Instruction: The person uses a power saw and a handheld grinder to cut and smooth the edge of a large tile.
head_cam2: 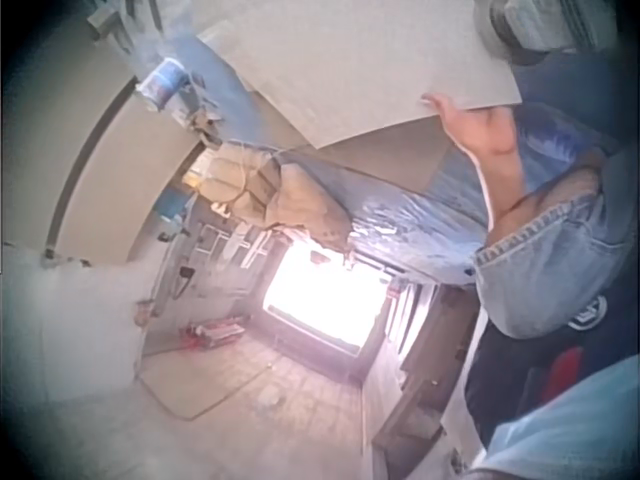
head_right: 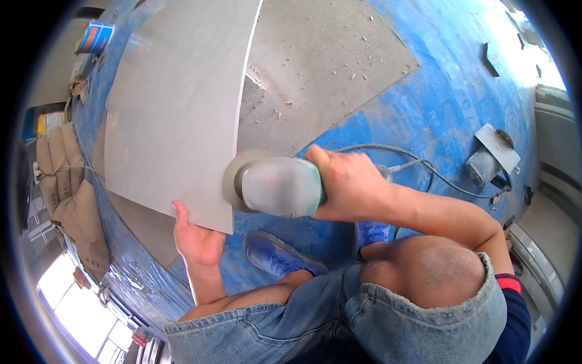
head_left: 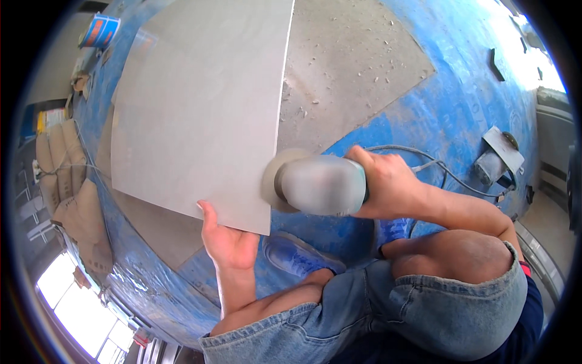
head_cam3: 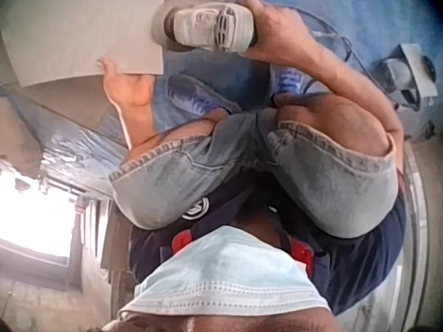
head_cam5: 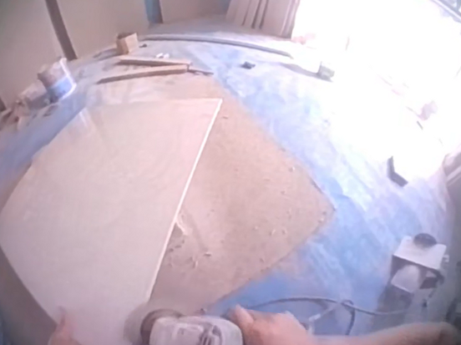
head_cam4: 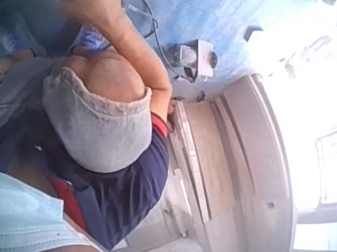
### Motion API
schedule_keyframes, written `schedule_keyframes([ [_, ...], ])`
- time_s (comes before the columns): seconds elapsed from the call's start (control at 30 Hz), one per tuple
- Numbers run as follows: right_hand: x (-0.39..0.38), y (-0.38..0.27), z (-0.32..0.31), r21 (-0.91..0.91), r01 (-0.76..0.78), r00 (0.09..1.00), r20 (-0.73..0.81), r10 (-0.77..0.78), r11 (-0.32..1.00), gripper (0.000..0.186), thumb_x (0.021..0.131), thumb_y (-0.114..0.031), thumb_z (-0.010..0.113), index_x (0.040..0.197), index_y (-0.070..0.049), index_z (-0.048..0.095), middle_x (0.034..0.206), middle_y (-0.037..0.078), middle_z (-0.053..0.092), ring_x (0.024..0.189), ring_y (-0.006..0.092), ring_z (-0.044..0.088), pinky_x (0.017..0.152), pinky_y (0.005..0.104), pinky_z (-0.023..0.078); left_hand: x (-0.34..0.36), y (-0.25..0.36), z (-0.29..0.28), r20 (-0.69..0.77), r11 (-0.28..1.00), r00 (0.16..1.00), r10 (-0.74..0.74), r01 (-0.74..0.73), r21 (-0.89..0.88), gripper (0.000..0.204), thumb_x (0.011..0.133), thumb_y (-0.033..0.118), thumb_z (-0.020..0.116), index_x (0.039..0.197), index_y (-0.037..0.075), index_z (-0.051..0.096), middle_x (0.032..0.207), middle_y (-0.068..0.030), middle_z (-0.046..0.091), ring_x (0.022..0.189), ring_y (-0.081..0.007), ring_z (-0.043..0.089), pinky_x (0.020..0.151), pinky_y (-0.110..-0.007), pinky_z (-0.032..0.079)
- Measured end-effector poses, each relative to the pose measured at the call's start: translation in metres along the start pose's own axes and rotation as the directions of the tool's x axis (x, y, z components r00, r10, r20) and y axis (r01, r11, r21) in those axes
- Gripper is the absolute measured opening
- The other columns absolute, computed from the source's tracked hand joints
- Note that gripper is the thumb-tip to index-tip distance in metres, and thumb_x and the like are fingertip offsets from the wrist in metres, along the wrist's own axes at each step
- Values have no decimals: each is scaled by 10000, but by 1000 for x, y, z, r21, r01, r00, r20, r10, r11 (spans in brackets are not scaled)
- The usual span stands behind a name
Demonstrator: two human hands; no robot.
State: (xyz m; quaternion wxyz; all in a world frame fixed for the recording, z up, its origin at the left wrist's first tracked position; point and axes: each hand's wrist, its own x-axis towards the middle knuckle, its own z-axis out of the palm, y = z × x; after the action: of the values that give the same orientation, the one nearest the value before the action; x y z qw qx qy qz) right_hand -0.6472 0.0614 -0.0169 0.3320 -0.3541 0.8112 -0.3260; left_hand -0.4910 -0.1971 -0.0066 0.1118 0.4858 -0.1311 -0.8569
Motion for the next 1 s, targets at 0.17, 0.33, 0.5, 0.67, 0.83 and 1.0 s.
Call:
schedule_keyframes([
  [0.17, 13, 6, -16, 50, -114, 993, -33, 116, 992, 536, 706, -271, 827, 1098, -47, 536, 946, 198, 690, 886, 408, 689, 753, 466, 561, 2, -2, 0, -7, 1000, 1000, 6, -6, -11, 621, 1062, 500, 454, 1497, 59, 409, 1509, -97, 478, 1393, -311, 446, 1173, -490, 362],
  [0.33, 4, 2, -13, 51, -72, 997, -11, 72, 996, 547, 694, -245, 829, 1108, -37, 537, 914, 194, 693, 875, 399, 695, 754, 464, 563, 1, -1, -2, 38, 1000, 999, 0, 1, -22, 615, 1062, 488, 464, 1499, 58, 407, 1507, -94, 481, 1392, -308, 447, 1177, -490, 356],
  [0.5, -8, -6, 1, -3, 32, 999, 9, -32, 999, 549, 687, -252, 838, 1102, -38, 547, 924, 171, 684, 830, 383, 689, 687, 448, 559, 2, -1, -4, 69, 1000, 998, -4, 5, -19, 621, 1082, 463, 424, 1521, 28, 366, 1556, -113, 434, 1435, -313, 402, 1209, -480, 317],
  [0.67, -5, -6, 4, 32, 22, 1000, -20, -21, 999, 570, 688, -271, 857, 1110, -43, 549, 937, 164, 681, 831, 371, 692, 676, 454, 558, 1, -3, -1, 46, 1000, 999, 14, -13, -14, 631, 1088, 467, 397, 1535, 25, 338, 1572, -120, 410, 1451, -317, 381, 1219, -484, 299],
  [0.83, -10, -11, 6, 8, 96, 995, 8, -96, 995, 546, 690, -276, 863, 1075, -51, 549, 912, 153, 677, 815, 360, 691, 660, 448, 554, 0, -2, -3, 64, 1000, 998, 23, -24, 9, 614, 1079, 486, 416, 1489, 28, 403, 1495, -115, 487, 1378, -314, 460, 1173, -487, 361],
  [1.0, -12, -11, 9, -19, 147, 989, -1, -147, 989, 527, 688, -267, 859, 1046, -46, 541, 874, 147, 663, 769, 353, 679, 630, 452, 543, 1, -3, -1, 84, 999, 996, 32, -33, 9, 612, 1087, 488, 386, 1485, 23, 401, 1489, -122, 490, 1373, -317, 466, 1166, -492, 370],
])
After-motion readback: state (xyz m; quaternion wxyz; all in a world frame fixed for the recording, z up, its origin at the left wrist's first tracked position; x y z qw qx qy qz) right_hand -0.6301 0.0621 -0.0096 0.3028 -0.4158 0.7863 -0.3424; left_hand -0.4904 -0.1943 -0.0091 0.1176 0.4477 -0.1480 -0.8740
